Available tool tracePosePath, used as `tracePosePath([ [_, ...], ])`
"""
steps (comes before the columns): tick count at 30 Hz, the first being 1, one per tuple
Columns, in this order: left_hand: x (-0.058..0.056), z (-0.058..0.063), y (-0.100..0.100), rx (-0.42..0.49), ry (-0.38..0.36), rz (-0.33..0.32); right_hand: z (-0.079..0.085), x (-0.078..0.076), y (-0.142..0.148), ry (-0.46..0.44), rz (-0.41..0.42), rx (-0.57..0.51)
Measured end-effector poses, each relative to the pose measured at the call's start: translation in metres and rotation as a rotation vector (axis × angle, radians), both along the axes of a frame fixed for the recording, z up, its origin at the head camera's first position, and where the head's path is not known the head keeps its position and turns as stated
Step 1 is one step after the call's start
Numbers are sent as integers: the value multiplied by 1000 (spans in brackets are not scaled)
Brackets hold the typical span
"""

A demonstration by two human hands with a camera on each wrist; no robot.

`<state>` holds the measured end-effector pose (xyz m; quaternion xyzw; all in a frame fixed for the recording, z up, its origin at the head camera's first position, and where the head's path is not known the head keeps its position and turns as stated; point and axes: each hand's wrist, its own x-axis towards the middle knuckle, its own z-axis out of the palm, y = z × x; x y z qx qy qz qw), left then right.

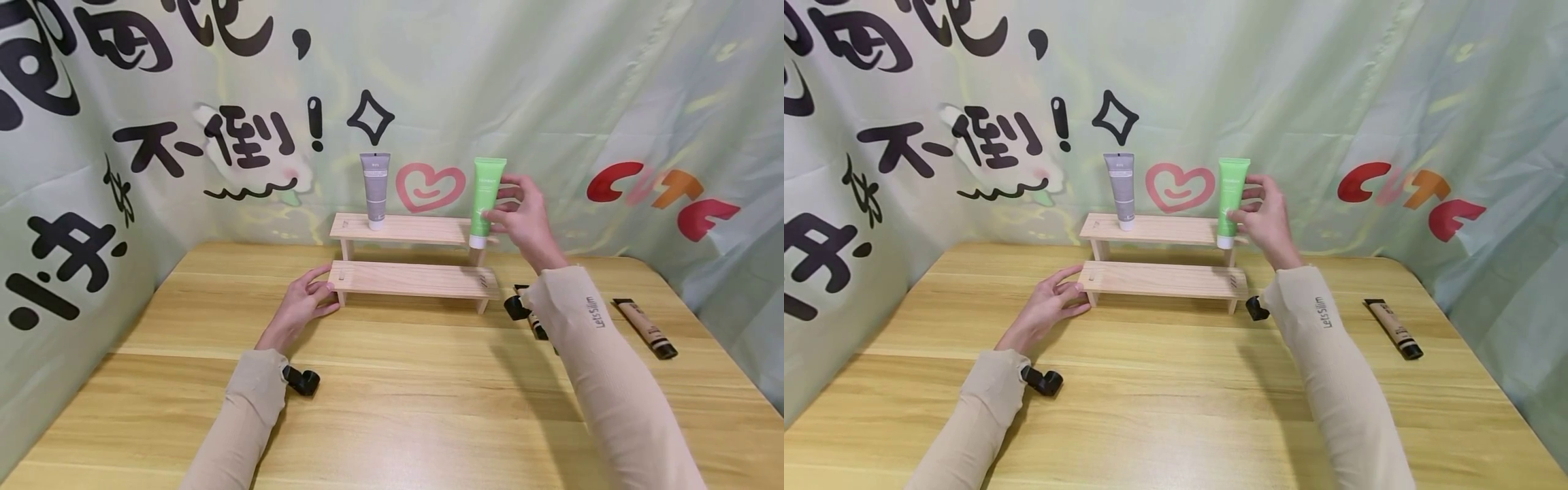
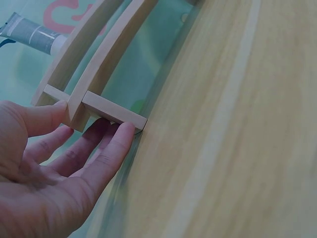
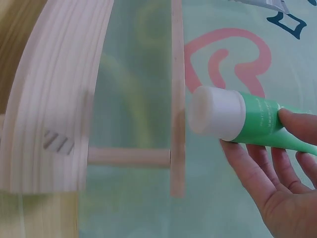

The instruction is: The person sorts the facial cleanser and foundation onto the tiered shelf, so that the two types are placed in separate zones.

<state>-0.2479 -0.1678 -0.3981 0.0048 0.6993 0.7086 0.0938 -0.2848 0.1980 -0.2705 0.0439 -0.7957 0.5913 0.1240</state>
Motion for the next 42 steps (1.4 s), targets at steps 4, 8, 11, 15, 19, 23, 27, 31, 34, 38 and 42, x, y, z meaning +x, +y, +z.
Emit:
tracePosePath([
  [4, 0, 0, 0, 0, 4, -5, -3, -4, -7, 19, -1, -25],
  [8, 0, -1, -1, -5, 6, -1, -3, -8, -16, 41, 7, -43],
  [11, 0, -1, -1, -8, 5, 1, -4, -11, -24, 62, 12, -54],
  [15, 0, 0, -2, -11, 3, 2, -8, -17, -35, 106, 8, -52],
  [19, 1, 0, -1, -3, 4, 1, -10, -21, -46, 143, -2, -42],
  [23, 1, 0, 0, 4, 3, 0, -12, -25, -56, 181, -12, -37],
  [27, 1, -1, 1, 3, 2, 2, -14, -31, -66, 249, -5, -43],
  [31, 1, -3, 1, -1, 2, 8, -17, -35, -74, 298, 13, -30],
  [34, 1, -2, 1, -2, 3, 12, -19, -35, -78, 284, 27, -6],
  [38, 0, -2, 1, -5, 3, 7, -21, -34, -79, 250, 37, 18],
  [42, 0, -1, 1, -6, 1, 9, -21, -34, -76, 233, 59, 37],
])
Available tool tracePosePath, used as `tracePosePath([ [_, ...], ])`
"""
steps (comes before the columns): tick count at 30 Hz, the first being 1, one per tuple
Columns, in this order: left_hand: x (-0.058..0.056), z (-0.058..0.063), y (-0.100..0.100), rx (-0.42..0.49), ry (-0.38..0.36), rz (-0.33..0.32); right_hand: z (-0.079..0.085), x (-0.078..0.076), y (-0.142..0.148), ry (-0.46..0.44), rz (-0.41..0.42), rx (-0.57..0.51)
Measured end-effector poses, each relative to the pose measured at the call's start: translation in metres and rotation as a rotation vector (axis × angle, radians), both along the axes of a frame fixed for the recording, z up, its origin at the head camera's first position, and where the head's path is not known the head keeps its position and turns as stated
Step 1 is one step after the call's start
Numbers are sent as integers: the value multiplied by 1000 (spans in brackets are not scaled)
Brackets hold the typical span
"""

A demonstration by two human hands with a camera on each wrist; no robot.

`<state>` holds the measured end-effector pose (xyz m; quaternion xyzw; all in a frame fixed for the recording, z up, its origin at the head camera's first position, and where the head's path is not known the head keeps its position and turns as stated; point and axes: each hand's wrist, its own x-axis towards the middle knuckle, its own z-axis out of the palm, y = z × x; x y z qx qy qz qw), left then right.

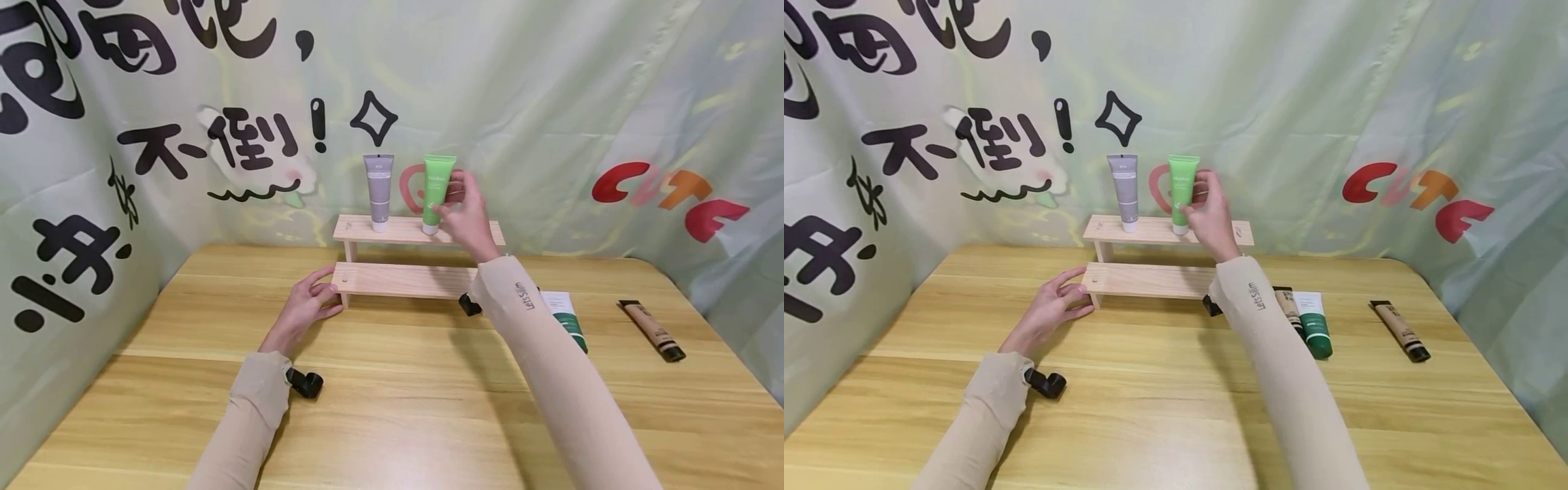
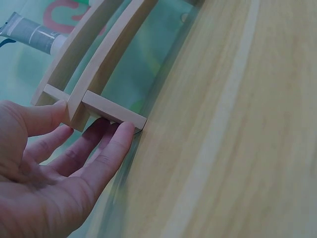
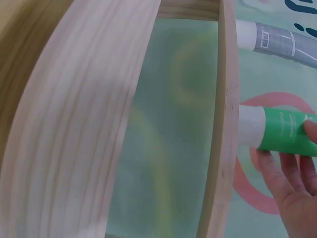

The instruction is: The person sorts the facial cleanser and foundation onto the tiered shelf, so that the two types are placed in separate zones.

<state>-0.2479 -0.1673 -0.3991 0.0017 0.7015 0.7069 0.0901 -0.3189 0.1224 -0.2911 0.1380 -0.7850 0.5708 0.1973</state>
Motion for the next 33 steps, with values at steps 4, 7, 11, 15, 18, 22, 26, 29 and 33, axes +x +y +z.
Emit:
tracePosePath([
  [4, 1, 1, 0, 4, -4, 2, 0, 4, 7, -57, 33, 16],
  [7, 1, 0, 0, 5, -5, -1, 1, 9, 15, -106, 40, 35],
  [11, 1, 1, -1, 4, -6, -4, 1, 15, 30, -138, 31, 41],
  [15, 0, 1, -1, 2, -4, -6, 1, 23, 46, -160, 3, 30],
  [18, -1, 1, -2, 5, -5, -3, -1, 30, 60, -187, -7, 6],
  [22, -1, 1, -2, 5, -9, -1, -7, 39, 80, -228, -2, -27],
  [26, -1, 1, -1, 4, -8, -2, -13, 47, 99, -258, -10, -30],
  [29, -1, 1, 0, 4, -7, 1, -17, 52, 112, -282, -23, -15],
  [33, -1, 0, 0, 1, -9, 2, -23, 58, 125, -309, -36, 27],
])
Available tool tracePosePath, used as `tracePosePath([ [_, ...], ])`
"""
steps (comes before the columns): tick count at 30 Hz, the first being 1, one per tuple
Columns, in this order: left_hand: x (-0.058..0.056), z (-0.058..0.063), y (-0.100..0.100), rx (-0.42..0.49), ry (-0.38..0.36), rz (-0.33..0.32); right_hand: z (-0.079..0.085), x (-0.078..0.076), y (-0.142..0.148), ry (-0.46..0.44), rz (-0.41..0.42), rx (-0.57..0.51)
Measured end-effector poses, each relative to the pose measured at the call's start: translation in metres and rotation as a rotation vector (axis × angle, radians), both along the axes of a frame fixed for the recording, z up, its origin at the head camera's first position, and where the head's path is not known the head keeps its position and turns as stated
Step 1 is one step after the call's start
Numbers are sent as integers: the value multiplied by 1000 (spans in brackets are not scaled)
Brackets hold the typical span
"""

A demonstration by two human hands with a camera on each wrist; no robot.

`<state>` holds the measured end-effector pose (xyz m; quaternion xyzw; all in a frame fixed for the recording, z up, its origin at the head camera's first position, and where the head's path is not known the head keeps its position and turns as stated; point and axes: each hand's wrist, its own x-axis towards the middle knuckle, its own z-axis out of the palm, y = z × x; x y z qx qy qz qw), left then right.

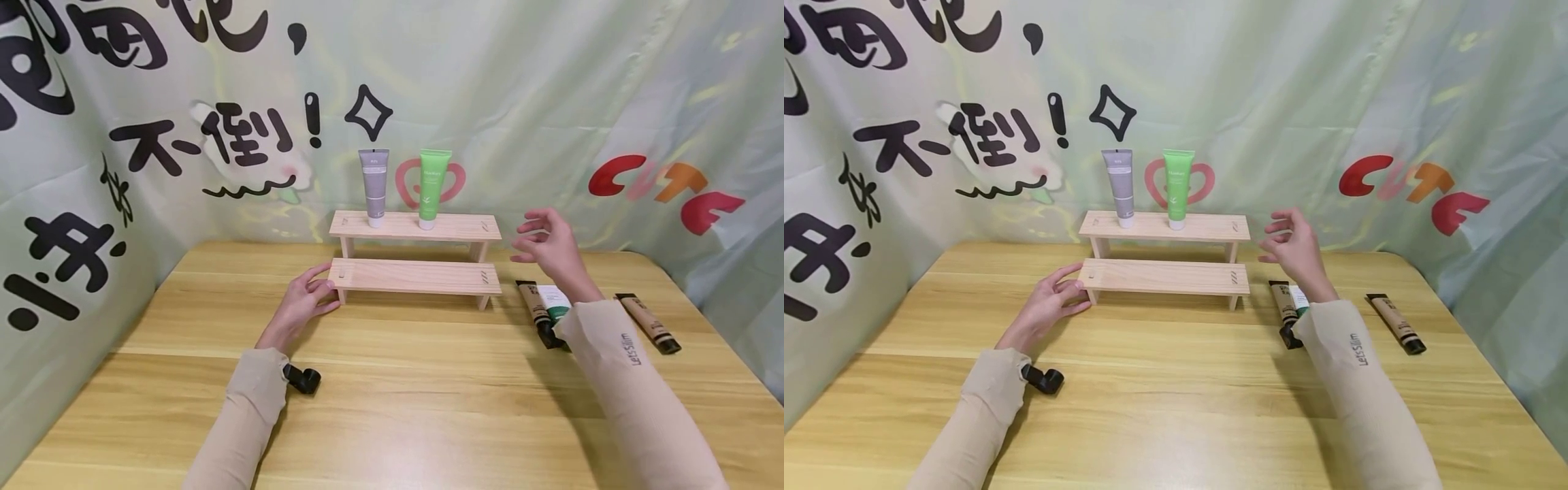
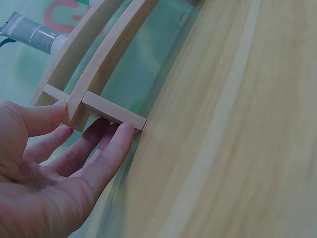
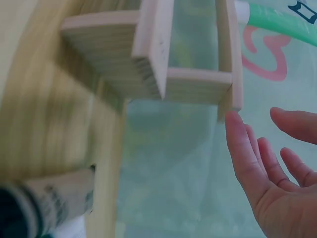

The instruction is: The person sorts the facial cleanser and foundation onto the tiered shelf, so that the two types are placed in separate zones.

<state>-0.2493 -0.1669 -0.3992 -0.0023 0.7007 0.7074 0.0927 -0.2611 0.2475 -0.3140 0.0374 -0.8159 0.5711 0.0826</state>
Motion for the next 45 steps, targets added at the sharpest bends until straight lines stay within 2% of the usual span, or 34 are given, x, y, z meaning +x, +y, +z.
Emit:
tracePosePath([
  [12, 0, 1, 1, 6, 4, -4, -21, 22, 35, -22, 8, 139],
  [19, 0, 2, 2, 8, 1, -9, -31, 37, 54, -54, -10, 168],
  [33, 0, 0, 2, 9, 6, -8, -46, 49, 84, -147, -53, 266],
  [45, 1, 0, 0, 7, 7, 0, -48, 52, 95, -283, 21, 333],
])
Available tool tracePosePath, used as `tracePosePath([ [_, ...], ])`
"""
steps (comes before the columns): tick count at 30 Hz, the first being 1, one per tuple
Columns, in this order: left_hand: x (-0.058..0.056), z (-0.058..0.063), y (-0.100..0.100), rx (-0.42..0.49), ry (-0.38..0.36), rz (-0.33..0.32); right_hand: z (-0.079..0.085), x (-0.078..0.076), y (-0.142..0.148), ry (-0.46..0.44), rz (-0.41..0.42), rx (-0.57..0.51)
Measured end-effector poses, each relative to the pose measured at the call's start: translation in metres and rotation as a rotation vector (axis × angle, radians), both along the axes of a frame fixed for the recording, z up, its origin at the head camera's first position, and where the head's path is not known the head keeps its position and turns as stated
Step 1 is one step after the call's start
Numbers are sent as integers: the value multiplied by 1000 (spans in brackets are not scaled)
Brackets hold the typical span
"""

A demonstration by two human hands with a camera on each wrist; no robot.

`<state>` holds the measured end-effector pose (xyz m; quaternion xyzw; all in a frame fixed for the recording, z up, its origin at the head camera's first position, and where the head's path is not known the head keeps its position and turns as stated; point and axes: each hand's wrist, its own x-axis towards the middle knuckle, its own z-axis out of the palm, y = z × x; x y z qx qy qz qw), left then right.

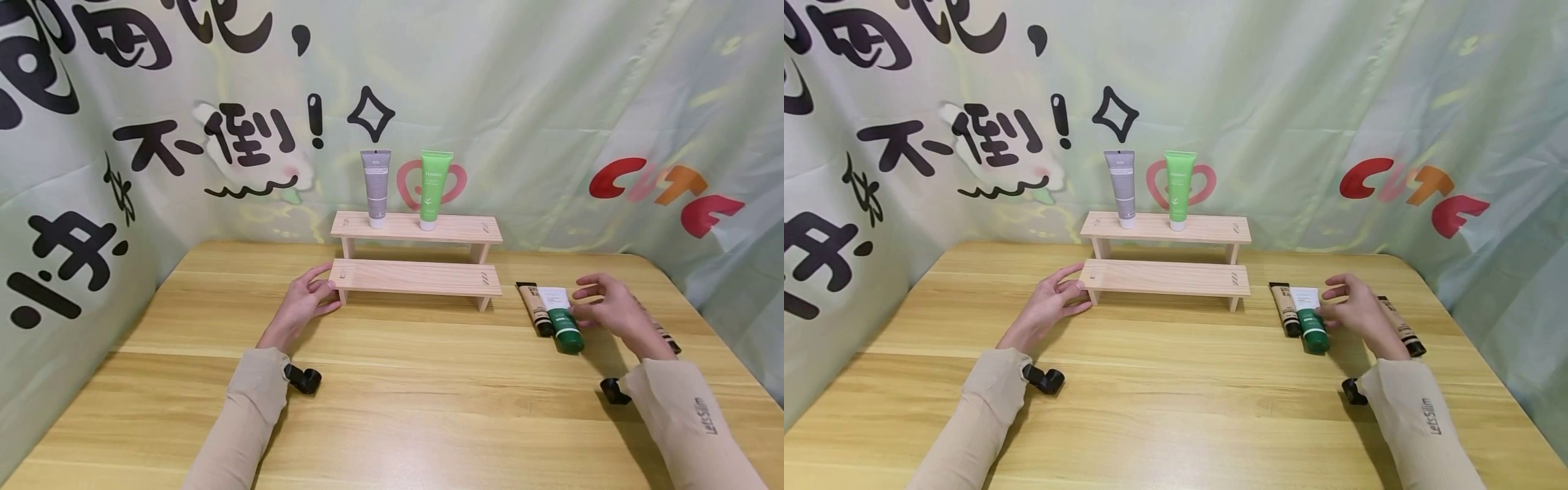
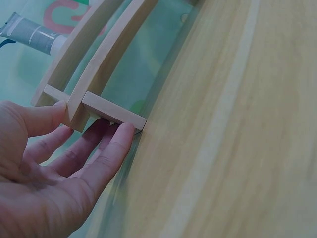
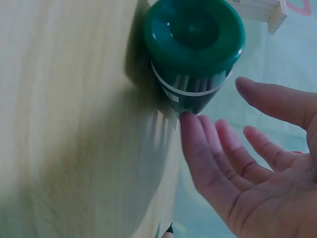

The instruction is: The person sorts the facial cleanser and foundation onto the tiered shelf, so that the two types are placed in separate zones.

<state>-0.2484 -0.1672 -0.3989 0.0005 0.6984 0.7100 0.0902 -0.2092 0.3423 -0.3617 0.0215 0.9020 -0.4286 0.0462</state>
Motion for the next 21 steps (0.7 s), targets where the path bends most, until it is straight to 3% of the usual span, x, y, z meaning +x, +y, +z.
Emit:
tracePosePath([
  [8, 1, 0, 0, 1, -5, -3, -3, 0, 1, -70, 20, 9],
  [17, 1, 0, -1, -6, -3, -7, 3, -2, -1, -268, 52, 37],
  [21, 2, 1, -1, -9, -2, -7, 4, -4, -2, -307, 58, 26],
])
